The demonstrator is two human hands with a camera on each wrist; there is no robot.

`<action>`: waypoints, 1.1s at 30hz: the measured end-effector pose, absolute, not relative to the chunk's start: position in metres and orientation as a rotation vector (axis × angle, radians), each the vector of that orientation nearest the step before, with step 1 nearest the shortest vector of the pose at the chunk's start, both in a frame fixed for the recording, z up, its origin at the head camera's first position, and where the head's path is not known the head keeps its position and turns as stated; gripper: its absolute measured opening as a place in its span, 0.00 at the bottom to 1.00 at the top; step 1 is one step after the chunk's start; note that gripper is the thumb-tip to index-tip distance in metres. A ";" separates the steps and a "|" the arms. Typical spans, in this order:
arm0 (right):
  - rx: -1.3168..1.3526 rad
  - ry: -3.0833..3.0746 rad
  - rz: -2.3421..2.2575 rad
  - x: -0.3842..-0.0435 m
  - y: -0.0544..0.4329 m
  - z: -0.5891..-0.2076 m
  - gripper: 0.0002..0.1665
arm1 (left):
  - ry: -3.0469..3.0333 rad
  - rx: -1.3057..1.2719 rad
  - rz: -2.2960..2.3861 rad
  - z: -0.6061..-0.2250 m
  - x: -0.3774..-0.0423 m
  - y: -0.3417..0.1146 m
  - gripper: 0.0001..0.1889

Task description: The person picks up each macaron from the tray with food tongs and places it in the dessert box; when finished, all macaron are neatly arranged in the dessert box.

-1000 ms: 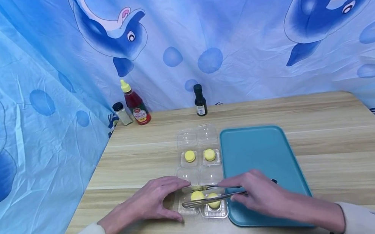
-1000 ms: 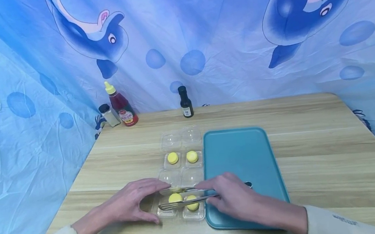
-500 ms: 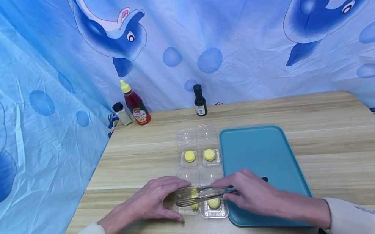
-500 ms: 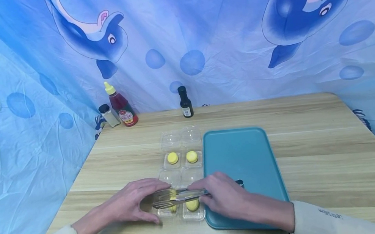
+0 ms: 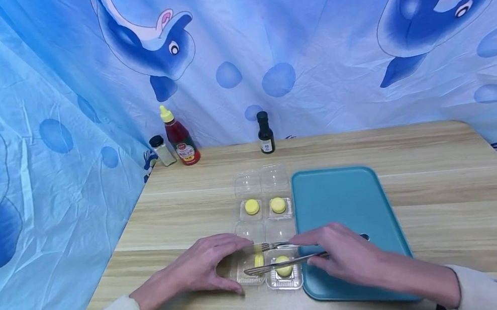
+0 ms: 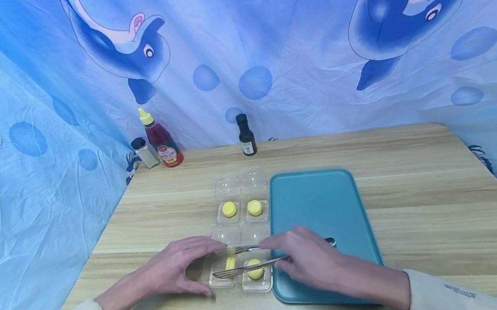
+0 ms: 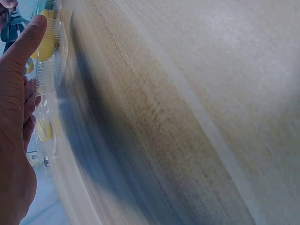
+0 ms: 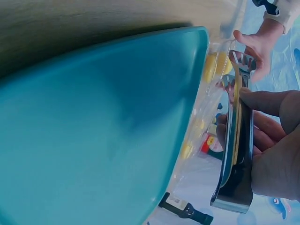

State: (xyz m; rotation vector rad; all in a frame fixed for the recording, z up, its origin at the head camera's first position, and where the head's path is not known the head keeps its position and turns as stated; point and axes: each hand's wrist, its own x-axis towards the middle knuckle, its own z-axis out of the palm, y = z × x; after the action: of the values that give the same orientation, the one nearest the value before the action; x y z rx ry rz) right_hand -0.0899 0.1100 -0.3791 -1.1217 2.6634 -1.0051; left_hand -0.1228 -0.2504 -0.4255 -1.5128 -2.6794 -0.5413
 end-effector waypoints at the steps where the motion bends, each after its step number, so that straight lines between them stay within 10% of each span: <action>1: -1.121 2.663 -1.003 -0.090 0.111 -0.378 0.27 | -2.676 -1.517 -0.542 -0.426 -0.123 -0.250 0.47; 33: -1.201 2.708 -0.925 -0.087 0.097 -0.376 0.24 | -2.687 -1.508 -0.533 -0.427 -0.121 -0.251 0.49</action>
State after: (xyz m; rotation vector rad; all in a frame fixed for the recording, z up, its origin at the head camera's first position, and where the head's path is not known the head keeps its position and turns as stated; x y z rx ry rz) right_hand -0.0865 0.0971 -0.3762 -1.2014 2.7075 -0.9253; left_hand -0.1207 -0.2506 -0.4267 -1.5083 -2.6867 -0.5335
